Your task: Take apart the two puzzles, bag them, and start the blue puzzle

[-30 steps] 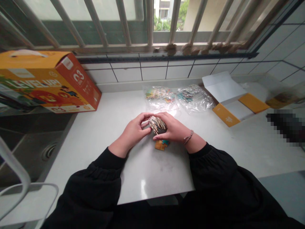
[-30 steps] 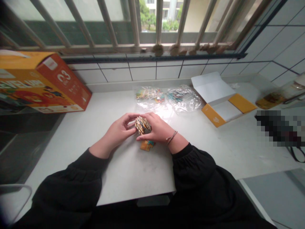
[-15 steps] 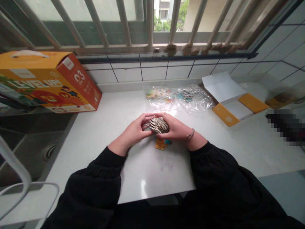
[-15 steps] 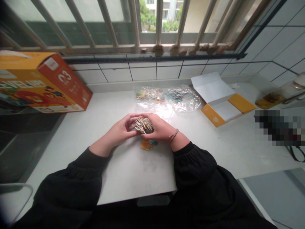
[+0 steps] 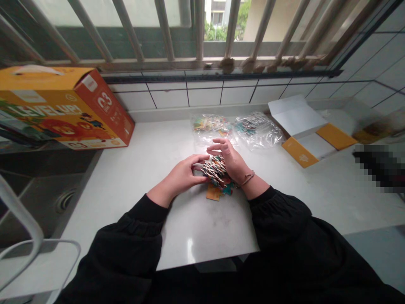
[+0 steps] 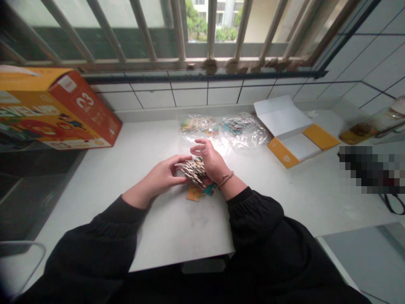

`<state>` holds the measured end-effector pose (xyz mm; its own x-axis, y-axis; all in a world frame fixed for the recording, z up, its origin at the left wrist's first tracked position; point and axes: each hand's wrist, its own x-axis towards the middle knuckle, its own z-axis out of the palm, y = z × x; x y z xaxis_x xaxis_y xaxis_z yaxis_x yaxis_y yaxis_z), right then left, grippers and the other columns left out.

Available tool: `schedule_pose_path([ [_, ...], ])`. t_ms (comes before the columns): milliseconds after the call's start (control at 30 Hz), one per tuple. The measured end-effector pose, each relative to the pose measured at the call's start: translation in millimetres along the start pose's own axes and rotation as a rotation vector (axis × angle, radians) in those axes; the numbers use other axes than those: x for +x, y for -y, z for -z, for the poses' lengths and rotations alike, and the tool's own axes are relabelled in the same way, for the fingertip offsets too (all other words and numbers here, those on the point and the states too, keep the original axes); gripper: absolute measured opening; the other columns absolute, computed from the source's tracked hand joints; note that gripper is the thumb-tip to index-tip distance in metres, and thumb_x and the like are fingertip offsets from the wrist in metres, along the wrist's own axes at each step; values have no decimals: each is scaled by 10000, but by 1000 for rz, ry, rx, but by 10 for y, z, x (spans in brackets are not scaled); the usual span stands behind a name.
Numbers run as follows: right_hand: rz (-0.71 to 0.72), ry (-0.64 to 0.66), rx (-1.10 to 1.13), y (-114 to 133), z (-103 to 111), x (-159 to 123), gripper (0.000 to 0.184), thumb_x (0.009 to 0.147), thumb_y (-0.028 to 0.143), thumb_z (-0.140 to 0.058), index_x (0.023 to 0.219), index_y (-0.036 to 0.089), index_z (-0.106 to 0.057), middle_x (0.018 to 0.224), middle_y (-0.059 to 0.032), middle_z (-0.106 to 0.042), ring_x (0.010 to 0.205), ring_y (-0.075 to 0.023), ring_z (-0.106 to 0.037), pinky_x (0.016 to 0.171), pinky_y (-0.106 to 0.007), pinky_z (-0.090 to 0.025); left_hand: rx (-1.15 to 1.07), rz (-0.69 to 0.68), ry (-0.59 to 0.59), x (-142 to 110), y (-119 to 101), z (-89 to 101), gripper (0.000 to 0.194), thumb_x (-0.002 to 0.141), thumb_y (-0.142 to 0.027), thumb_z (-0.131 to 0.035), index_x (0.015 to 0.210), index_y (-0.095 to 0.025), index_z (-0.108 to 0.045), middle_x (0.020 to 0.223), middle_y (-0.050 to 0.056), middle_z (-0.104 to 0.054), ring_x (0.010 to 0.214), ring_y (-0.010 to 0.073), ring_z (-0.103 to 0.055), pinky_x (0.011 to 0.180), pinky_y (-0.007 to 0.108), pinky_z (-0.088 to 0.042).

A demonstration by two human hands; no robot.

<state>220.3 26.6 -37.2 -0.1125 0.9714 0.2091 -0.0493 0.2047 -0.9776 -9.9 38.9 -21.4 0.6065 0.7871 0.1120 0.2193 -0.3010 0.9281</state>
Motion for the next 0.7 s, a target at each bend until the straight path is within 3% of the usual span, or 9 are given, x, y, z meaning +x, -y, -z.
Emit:
schedule_pose_path([
  [200,-24,77,235,1,-45,40,717,1016,868,-509,1491,332,-480,1620,-133,-621,1561,-326,-558,1326,-595,-413,99,-101,60,9,-46,-20,950,788,-253,-915,1641,-300,-500,1721,131,-514,1595,382,-496,1345,625,-382],
  [367,-51,111,258,-39,-69,58,809,1007,881,-511,1605,345,-410,1744,-119,-498,1650,-307,-441,1381,-570,-325,206,-126,75,37,-63,-36,932,767,-241,-895,1612,-273,-504,1645,136,-562,1531,380,-539,1317,608,-413],
  [600,-55,116,60,-62,-76,49,863,1005,936,-364,1527,273,-545,1427,-147,-719,1398,-314,-681,1245,-549,-507,290,-184,92,62,-137,-85,755,706,-288,-956,1385,-257,-627,1434,122,-608,1403,366,-572,1237,581,-482],
  [700,23,79,-130,-2,-5,19,803,1051,891,-304,1399,260,-659,1366,-128,-748,1370,-300,-686,1244,-537,-497,221,-120,84,33,-166,-98,731,712,-262,-937,1355,-258,-590,1388,106,-645,1309,344,-641,1160,557,-539],
])
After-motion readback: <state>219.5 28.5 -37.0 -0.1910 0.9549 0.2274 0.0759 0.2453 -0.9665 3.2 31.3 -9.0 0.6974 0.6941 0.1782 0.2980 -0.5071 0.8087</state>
